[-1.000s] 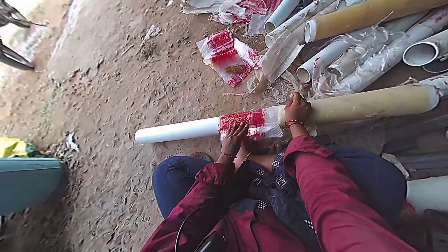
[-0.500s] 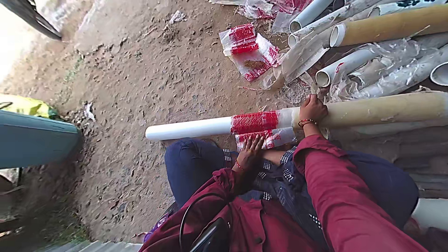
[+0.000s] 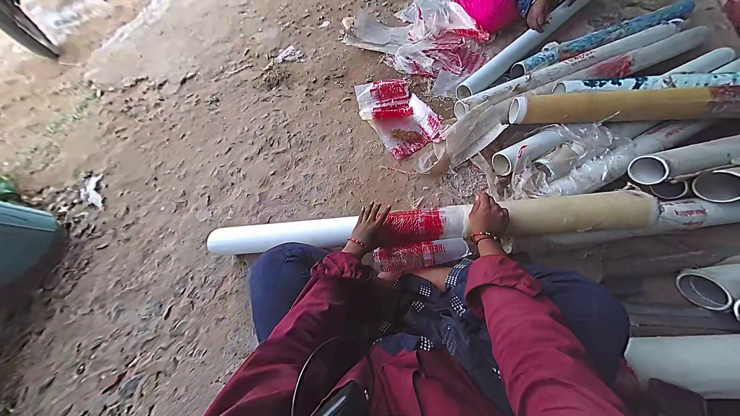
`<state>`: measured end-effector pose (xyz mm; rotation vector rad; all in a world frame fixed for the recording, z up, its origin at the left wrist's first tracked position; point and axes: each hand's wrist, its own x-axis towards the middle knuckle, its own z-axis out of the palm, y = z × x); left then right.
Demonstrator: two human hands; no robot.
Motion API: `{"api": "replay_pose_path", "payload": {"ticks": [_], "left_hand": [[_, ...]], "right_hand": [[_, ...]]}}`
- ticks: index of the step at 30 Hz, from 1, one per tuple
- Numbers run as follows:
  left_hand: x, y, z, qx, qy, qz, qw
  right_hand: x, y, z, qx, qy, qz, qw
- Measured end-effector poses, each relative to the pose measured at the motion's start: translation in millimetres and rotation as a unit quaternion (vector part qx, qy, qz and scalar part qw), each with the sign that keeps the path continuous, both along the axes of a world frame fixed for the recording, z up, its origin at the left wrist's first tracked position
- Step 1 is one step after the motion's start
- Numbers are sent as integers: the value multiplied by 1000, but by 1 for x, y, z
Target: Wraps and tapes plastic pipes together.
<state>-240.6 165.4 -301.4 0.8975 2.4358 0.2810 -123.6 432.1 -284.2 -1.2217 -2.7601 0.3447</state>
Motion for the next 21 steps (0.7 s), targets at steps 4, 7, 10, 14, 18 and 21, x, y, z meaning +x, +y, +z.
{"api": "replay_pose_path", "payload": {"ticks": [4,7,10,14,18,21], "left_hand": [[-20,7,-8,-45,-41,-31,998],[-14,0,-9,-1,-22,-41,999],[-9,-4,-11,35,11,-46,998],[-19,-1,-8,40,-20,-57,997],[-25,-2,-5,145,-78,60,985],[-23,-16,2,195,-99,151,964]], "right_hand": [[7,-7,1,33,-3,-5,999],[11,-9,-4,60,30,-16,998],[10,-12,1,46,41,-71,996],[12,-17,6,27,11,-84,996],[10,-19,4,31,-14,-29,999],[6,-23,2,19,-19,-15,1000]]}}
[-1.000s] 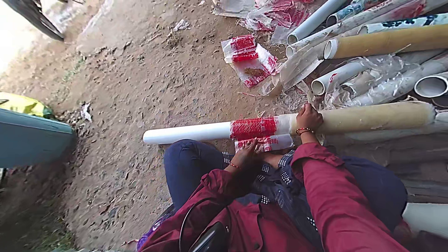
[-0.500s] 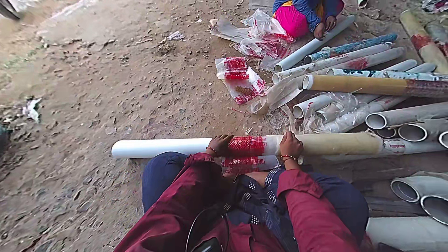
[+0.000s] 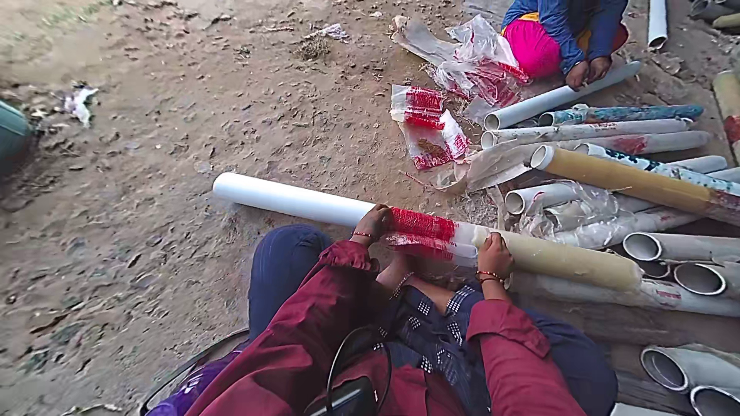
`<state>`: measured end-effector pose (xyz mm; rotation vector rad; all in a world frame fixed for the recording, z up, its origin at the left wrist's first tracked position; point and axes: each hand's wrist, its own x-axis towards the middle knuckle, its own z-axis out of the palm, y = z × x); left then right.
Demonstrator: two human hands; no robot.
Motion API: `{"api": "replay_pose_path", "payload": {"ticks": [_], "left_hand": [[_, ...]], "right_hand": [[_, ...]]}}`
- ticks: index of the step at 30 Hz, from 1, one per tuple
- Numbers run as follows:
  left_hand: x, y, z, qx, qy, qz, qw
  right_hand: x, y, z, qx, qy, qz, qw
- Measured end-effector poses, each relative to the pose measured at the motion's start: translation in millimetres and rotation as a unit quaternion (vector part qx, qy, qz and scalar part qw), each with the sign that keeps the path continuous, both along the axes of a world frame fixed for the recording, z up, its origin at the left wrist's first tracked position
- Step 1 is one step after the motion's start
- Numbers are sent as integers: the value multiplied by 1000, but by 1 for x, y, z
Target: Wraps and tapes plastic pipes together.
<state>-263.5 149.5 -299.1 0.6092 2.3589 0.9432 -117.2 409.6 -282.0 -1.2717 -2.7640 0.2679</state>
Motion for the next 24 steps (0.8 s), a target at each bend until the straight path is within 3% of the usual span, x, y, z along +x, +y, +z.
{"api": "replay_pose_path", "payload": {"ticks": [3,7,9,12,14,16,20,22,24], "left_hand": [[6,-8,-3,-21,-21,-11,999],[11,-3,-10,-15,-14,8,1000],[17,-4,-8,1,-14,51,999],[33,-2,-1,-14,-105,161,981],[42,7,-3,2,-212,266,940],[49,15,-10,72,-326,355,873],[52,20,-18,230,-433,429,759],[50,22,-15,261,-450,433,736],[52,26,-12,270,-437,432,741]], "right_hand": [[0,-1,-8,29,26,8,999],[-5,0,9,-53,70,-78,993],[-6,-1,16,-112,121,-124,978],[0,-7,16,-206,148,-186,949],[6,-10,12,-240,161,-172,942],[9,-9,19,-260,172,-149,938],[16,8,57,-270,172,-115,940],[17,22,64,-266,176,-131,939],[19,32,54,-288,217,-168,917]]}}
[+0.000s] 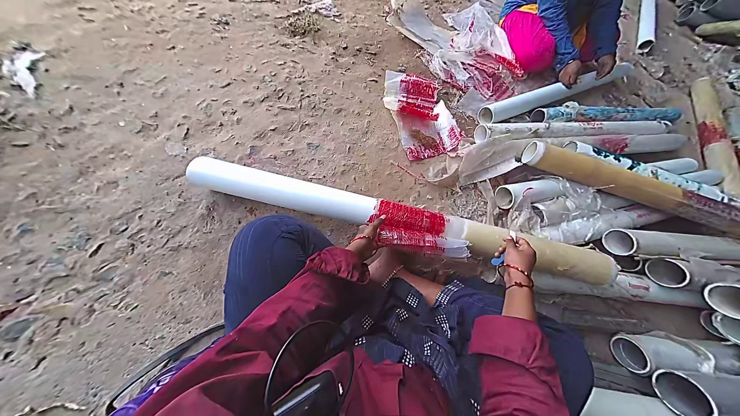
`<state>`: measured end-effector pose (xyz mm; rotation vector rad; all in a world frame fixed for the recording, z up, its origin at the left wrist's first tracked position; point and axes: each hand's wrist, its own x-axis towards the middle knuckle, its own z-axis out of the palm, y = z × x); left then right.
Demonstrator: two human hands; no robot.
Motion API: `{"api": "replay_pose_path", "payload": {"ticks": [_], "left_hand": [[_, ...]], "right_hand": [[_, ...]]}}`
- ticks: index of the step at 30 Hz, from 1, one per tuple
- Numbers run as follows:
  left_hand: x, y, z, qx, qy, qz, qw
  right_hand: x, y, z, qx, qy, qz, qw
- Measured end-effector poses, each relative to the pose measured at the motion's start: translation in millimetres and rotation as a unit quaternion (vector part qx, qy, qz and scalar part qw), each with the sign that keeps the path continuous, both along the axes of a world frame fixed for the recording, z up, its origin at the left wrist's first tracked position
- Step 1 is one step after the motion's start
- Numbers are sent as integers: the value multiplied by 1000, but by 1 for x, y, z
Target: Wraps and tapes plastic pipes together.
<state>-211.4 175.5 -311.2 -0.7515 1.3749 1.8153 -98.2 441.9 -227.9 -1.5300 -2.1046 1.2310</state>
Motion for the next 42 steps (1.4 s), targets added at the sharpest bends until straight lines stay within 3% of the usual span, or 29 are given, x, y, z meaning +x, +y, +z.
{"api": "replay_pose_path", "payload": {"ticks": [3,5,10,16,18,21,24,26,28,30,33,36,40,42], "left_hand": [[2,1,4,-87,75,-46,992],[3,1,11,-140,121,-119,975],[6,-4,15,-142,123,-180,966],[9,-4,6,-166,175,-232,942],[1,-9,6,-228,210,-336,889],[-19,-12,37,-364,245,-514,737],[-43,7,62,-446,311,-541,641],[-62,26,63,-398,401,-560,605],[-76,52,56,-268,457,-604,596],[-81,77,40,-174,446,-658,582],[-84,106,31,-165,435,-710,528],[-71,122,75,-261,329,-742,523],[-61,111,66,-223,289,-728,581],[-56,105,60,-253,317,-726,555]], "right_hand": [[2,-2,-22,-62,49,-62,995],[-2,-2,-34,-64,17,-53,996],[-13,1,-52,-37,-100,44,993],[-18,-8,-54,-53,-97,66,992],[-19,-15,-52,-54,-101,87,990],[-19,-26,-47,-36,-152,122,980],[-18,-27,-45,-37,-176,142,973],[-21,-26,-41,-45,-180,150,971],[-23,-25,-38,-62,-179,147,971],[-23,-25,-38,-87,-182,144,969],[-26,-22,-36,-115,-198,153,961],[-27,-28,-29,-122,-210,159,957],[-22,-42,-32,-117,-206,119,964],[-21,-42,-26,-125,-230,143,954]]}}
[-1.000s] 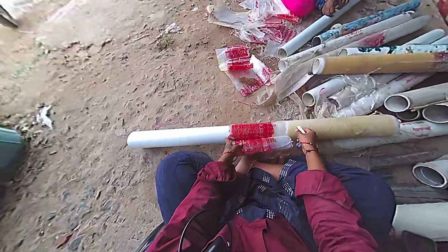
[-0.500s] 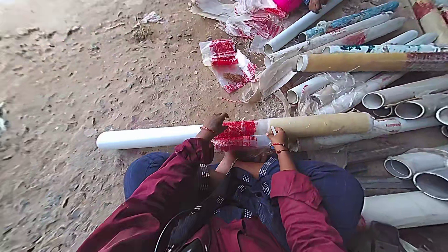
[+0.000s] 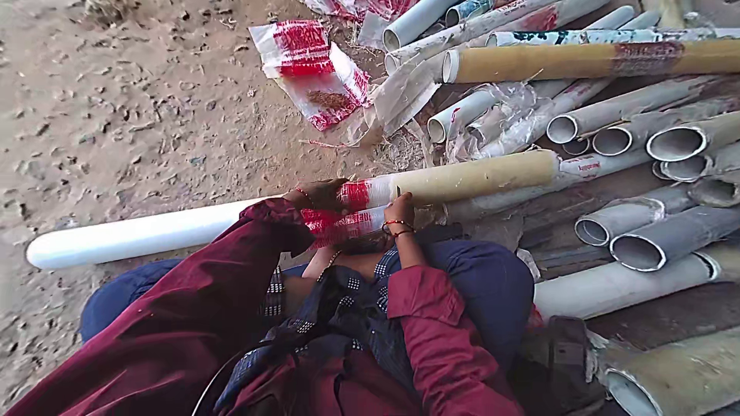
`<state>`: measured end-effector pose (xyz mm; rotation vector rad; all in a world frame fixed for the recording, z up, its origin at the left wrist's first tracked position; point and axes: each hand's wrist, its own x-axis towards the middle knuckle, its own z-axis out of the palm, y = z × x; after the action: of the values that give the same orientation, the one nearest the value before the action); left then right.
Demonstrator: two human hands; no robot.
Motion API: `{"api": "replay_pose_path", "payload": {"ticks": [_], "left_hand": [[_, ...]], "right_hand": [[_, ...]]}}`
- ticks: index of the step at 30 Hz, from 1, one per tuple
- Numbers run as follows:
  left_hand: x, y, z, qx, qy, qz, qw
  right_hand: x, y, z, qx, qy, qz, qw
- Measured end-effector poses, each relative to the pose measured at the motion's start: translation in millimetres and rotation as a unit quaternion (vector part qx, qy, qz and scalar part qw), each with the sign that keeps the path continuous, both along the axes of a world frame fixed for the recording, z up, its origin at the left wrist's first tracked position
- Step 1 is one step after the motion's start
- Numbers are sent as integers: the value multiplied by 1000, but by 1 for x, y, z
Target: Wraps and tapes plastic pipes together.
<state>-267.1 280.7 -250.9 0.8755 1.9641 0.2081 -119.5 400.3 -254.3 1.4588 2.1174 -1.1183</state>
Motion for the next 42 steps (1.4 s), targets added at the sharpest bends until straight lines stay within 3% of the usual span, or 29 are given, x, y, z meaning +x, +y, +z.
{"api": "replay_pose_path", "payload": {"ticks": [2,5,8,10,15,20,24,28,32,35,38,42], "left_hand": [[14,-11,-16,1,99,-15,995],[42,-38,-85,173,315,22,933],[75,-41,-104,239,425,63,871],[93,-39,-111,246,454,95,851],[85,-47,-111,263,396,81,876],[57,-66,-91,259,224,97,935],[30,-102,-52,200,149,225,942],[22,-148,-19,74,87,223,968],[28,-177,0,102,106,259,955],[24,-172,-9,147,138,312,928],[14,-152,-35,216,143,221,940],[8,-135,-62,196,124,73,970]], "right_hand": [[-1,3,3,-10,-56,57,997],[1,11,-3,-42,-95,95,990],[8,11,0,-38,-113,87,989],[13,15,12,1,-129,81,988],[13,33,31,95,-36,9,995],[6,30,12,70,80,-48,993],[1,20,5,56,115,-35,991],[0,4,-5,49,138,22,989],[-3,-29,-14,25,165,81,983],[-2,-52,-17,65,152,141,976],[1,-64,-12,118,172,161,965],[11,-57,8,189,188,164,950]]}}
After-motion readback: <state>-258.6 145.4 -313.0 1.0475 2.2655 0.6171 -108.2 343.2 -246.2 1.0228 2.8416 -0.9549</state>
